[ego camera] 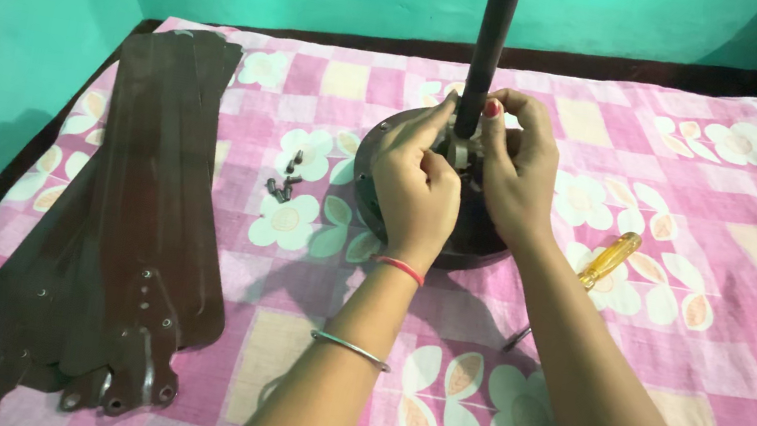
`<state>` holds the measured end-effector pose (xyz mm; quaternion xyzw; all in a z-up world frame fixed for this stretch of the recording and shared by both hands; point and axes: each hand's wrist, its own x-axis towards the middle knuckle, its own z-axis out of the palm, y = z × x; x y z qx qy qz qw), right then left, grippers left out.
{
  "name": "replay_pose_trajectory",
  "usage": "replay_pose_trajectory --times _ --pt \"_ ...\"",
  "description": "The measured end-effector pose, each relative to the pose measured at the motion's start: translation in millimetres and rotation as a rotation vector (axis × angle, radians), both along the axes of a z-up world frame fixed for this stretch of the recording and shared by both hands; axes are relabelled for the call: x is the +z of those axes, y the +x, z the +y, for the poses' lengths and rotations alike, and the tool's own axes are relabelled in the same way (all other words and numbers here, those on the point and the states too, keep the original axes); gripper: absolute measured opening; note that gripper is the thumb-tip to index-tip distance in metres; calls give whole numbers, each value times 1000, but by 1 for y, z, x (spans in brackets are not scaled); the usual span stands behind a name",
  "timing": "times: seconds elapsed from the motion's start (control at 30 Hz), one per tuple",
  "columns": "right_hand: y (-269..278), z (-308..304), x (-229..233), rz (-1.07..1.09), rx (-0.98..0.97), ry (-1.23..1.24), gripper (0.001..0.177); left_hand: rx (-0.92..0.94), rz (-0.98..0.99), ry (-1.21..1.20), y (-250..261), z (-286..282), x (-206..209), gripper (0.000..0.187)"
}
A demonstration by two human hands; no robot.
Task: The person assembles an electric fan on a bed. They place a white plastic ring onto the central shaft of the fan motor, then attach a fan blade to the motor housing using screws and a screwdriver.
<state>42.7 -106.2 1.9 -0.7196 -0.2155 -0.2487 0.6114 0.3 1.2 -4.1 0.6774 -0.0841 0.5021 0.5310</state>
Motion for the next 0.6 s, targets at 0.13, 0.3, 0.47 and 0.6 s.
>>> replay_pose_trajectory --times 0.13,0.3,0.47,0.6 --pt "0 1 1 -111 6 -38 23 -5 28 -13 2 0 -2 57" --pt "-6 6 6 -72 -7 -33 19 25 35 9 2 -1 -3 54" --pt "-16 -6 22 -347 -334 -550 18 38 30 18 1 -3 -3 57" --pt "-17 -8 29 -394 -328 -603 17 17 10 -1 1 -3 -2 55"
